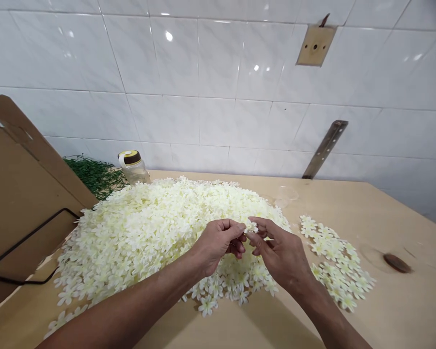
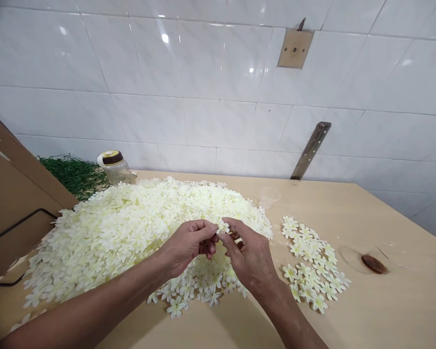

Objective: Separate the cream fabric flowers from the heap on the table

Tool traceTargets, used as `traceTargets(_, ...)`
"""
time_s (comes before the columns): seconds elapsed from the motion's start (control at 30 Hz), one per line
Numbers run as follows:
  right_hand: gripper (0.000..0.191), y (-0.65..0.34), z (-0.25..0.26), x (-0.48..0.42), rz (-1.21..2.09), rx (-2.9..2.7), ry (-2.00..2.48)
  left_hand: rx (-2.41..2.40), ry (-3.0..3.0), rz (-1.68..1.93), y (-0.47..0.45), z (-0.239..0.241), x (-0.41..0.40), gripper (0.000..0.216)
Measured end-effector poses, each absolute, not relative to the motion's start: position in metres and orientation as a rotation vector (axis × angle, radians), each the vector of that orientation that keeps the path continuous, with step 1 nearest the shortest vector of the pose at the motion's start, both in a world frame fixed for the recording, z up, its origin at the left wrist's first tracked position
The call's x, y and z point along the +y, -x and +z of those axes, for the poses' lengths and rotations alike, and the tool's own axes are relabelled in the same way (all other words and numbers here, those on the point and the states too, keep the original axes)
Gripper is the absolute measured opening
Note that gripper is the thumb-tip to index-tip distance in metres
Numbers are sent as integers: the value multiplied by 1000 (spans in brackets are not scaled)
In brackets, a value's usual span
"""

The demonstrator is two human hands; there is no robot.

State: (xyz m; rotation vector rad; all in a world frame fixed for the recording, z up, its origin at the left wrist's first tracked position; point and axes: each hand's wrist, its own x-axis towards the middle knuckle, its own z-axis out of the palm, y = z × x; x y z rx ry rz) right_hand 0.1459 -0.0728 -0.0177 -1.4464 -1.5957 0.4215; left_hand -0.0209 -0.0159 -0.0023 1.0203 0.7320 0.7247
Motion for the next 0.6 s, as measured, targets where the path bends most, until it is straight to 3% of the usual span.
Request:
traceTargets(0.13,39,-144,-16,-74,369,-1489,1438,762,-1104,792,19,-5,-17,27)
traceTargets(0.27,26,-138,-15,-74,616,-1394,1393,728,-1092,774,19,-8,-18,24)
traceTargets(0.4,28,-139,-14,-72,812,-1215,1340,684,-1033,785,20,-8,-18,24)
traceTargets(0.6,28,-141,-10,-72,803,-1155,1304,636,-1100,729,19,-2,-21,29)
